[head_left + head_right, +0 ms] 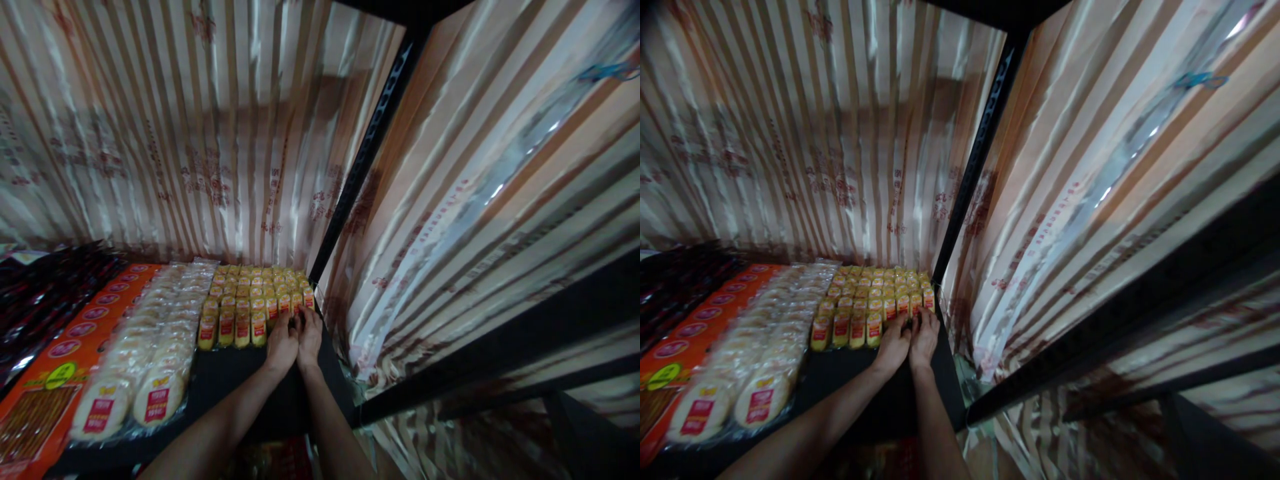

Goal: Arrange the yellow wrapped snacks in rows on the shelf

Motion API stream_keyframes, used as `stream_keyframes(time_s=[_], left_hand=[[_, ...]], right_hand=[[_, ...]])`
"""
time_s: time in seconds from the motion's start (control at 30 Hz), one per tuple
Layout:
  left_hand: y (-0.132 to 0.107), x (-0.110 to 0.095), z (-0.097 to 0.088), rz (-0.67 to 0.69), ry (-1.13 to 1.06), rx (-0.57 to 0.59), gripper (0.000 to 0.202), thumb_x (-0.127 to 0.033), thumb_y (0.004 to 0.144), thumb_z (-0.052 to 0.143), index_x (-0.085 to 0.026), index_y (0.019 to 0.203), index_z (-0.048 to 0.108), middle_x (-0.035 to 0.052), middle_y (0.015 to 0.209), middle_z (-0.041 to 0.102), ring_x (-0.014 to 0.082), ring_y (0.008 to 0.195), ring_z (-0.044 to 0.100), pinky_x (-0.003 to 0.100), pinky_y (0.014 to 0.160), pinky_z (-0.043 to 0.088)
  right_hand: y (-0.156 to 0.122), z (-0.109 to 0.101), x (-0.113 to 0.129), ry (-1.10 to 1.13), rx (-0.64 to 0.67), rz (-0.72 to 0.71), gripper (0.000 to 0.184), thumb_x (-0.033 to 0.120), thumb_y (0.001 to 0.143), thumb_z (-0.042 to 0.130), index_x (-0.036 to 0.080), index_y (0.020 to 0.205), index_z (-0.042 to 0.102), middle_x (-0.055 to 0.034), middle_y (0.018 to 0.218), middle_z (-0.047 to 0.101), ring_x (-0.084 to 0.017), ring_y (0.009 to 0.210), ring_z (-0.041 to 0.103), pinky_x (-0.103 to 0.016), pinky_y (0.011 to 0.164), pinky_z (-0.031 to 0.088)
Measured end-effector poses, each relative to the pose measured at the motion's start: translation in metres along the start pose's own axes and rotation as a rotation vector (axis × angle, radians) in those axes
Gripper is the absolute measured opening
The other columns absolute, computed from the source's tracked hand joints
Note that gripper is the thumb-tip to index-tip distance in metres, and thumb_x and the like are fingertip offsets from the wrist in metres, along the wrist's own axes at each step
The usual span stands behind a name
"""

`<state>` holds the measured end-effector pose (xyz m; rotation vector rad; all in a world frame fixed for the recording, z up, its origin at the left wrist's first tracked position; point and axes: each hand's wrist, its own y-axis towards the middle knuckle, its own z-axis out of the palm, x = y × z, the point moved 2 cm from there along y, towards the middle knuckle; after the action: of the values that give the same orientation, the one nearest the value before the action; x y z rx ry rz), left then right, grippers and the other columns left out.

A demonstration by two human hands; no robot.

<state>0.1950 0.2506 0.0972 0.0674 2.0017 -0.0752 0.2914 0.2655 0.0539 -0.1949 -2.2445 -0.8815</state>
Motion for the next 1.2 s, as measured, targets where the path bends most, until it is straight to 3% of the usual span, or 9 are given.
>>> stream_keyframes(time_s=[0.33, 0.6, 0.73, 0.93, 1.03, 1.2], left_hand=[[-0.03, 0.0, -0.005, -0.021, 0.042, 0.013, 0.039, -0.009, 0.077, 0.042, -0.012, 0.114, 0.054, 0.0117, 0.12, 0.058, 0.0166, 0.11, 0.054, 0.026, 0.096, 0.039], [-0.117, 0.02, -0.026, 0.065, 0.028, -0.042, 0.036, -0.013, 0.082, 0.033, -0.014, 0.11, 0.056, 0.0101, 0.11, 0.061, 0.0177, 0.103, 0.055, 0.027, 0.095, 0.039], [-0.174, 0.043, -0.041, 0.122, -0.048, -0.034, 0.039, -0.02, 0.086, 0.026, -0.015, 0.115, 0.051, 0.0094, 0.115, 0.058, 0.0166, 0.108, 0.051, 0.028, 0.097, 0.038], [-0.246, 0.092, -0.066, 0.088, -0.039, -0.025, 0.039, -0.024, 0.087, 0.027, -0.015, 0.117, 0.049, 0.0108, 0.12, 0.055, 0.0175, 0.112, 0.049, 0.033, 0.1, 0.036], [-0.254, 0.121, -0.081, -0.047, 0.025, -0.044, 0.038, -0.026, 0.086, 0.028, -0.015, 0.112, 0.053, 0.0108, 0.118, 0.057, 0.0182, 0.111, 0.05, 0.034, 0.1, 0.036], [-0.227, 0.181, -0.1, -0.473, 0.274, -0.077, 0.034, -0.015, 0.076, 0.041, -0.01, 0.105, 0.058, 0.0153, 0.115, 0.057, 0.0252, 0.112, 0.049, 0.038, 0.098, 0.034]], right_hand=[[-0.023, -0.017, 0.012, -0.019, 0.022, -0.01, 0.032, 0.022, 0.079, 0.038, 0.016, 0.098, 0.064, -0.0123, 0.109, 0.055, -0.023, 0.104, 0.046, -0.039, 0.09, 0.039], [-0.086, -0.042, 0.049, 0.045, 0.121, 0.018, 0.033, 0.025, 0.082, 0.035, 0.016, 0.1, 0.061, -0.0117, 0.109, 0.053, -0.019, 0.103, 0.05, -0.036, 0.089, 0.042], [-0.134, -0.055, 0.074, 0.122, 0.182, 0.0, 0.032, 0.023, 0.084, 0.034, 0.018, 0.1, 0.061, -0.0097, 0.106, 0.055, -0.017, 0.101, 0.052, -0.035, 0.088, 0.044], [-0.216, -0.06, 0.098, 0.208, 0.376, -0.03, 0.034, 0.018, 0.08, 0.034, 0.02, 0.098, 0.063, -0.0078, 0.1, 0.061, -0.018, 0.097, 0.055, -0.035, 0.087, 0.045], [-0.249, -0.045, 0.098, 0.18, 0.497, 0.051, 0.035, 0.018, 0.08, 0.035, 0.021, 0.101, 0.062, -0.0074, 0.104, 0.062, -0.018, 0.1, 0.055, -0.035, 0.089, 0.043], [-0.296, 0.004, 0.09, 0.171, 0.74, 0.157, 0.035, 0.015, 0.075, 0.038, 0.017, 0.097, 0.065, -0.0099, 0.096, 0.066, -0.02, 0.091, 0.06, -0.036, 0.085, 0.044]])
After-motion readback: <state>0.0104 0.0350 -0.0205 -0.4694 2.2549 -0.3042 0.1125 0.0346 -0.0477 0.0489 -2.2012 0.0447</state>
